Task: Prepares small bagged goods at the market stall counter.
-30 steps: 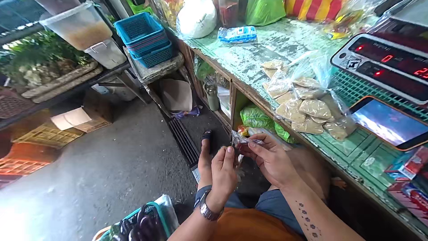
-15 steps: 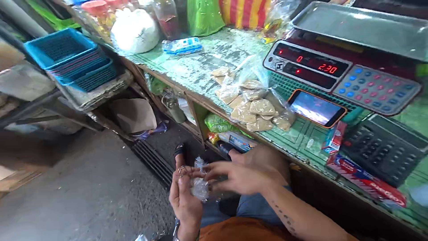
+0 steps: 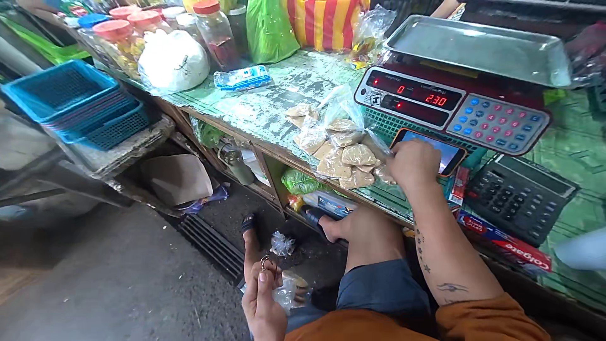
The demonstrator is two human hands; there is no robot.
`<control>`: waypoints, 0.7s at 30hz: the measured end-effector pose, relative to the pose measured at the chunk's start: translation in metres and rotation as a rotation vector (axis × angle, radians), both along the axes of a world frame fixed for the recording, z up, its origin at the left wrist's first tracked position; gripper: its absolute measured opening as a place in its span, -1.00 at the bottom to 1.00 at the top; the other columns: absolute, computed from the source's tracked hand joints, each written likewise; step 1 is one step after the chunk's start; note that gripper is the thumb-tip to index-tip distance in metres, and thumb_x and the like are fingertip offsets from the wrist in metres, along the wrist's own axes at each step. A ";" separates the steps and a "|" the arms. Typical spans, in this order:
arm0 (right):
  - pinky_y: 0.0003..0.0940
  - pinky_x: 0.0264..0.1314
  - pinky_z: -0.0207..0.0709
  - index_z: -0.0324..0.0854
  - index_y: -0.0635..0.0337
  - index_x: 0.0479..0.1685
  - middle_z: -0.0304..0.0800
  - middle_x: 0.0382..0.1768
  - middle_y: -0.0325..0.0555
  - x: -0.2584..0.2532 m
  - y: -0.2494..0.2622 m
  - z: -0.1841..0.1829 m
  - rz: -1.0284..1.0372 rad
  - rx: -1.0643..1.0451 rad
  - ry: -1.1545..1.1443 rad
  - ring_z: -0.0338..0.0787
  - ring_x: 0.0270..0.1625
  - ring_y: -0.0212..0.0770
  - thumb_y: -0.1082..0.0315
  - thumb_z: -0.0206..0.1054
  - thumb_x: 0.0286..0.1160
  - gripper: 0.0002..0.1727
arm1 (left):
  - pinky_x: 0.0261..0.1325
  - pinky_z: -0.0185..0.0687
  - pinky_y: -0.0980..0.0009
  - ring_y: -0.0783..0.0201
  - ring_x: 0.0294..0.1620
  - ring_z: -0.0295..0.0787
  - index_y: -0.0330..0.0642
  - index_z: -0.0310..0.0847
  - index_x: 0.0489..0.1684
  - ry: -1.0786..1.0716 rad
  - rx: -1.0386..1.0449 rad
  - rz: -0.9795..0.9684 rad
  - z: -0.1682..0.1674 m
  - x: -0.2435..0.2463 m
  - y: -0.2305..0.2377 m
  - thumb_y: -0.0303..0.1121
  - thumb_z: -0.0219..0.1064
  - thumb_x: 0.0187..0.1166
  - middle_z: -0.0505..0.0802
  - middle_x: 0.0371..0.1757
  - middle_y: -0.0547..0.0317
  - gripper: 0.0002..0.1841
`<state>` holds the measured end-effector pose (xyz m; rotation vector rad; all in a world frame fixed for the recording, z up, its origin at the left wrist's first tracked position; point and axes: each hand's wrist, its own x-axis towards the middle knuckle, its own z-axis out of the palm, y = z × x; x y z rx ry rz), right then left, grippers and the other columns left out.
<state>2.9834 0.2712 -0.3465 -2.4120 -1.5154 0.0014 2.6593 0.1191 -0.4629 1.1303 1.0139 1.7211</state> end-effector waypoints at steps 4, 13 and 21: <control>0.31 0.45 0.45 0.78 0.32 0.09 0.72 0.21 0.35 -0.025 0.012 0.023 0.181 0.432 0.164 0.66 0.34 0.35 0.26 0.34 0.55 -0.67 | -0.27 0.69 0.61 0.53 -0.36 0.70 0.12 0.67 -0.46 -0.020 -0.032 -0.015 0.005 0.005 0.004 -0.24 -0.02 0.78 0.78 -0.28 0.45 -0.62; -0.55 -0.51 0.65 0.72 0.29 0.07 0.77 -0.11 -0.10 -0.140 -0.054 0.035 0.788 0.925 0.797 0.66 -0.48 -0.44 0.48 0.30 0.65 -0.83 | -0.23 0.68 0.60 0.53 -0.33 0.70 0.17 0.70 -0.41 -0.090 0.060 -0.029 0.030 0.004 -0.004 -0.10 0.11 0.78 0.76 -0.30 0.47 -0.67; -0.20 0.17 0.83 0.52 0.48 0.23 0.89 -0.06 0.13 -0.176 -0.099 -0.050 0.566 0.053 1.744 0.93 -0.01 -0.09 0.59 0.29 0.59 -0.71 | -0.26 0.65 0.58 0.53 -0.37 0.66 0.09 0.68 -0.41 0.041 -0.069 -0.025 0.022 -0.002 -0.003 -0.20 0.00 0.80 0.77 -0.31 0.44 -0.64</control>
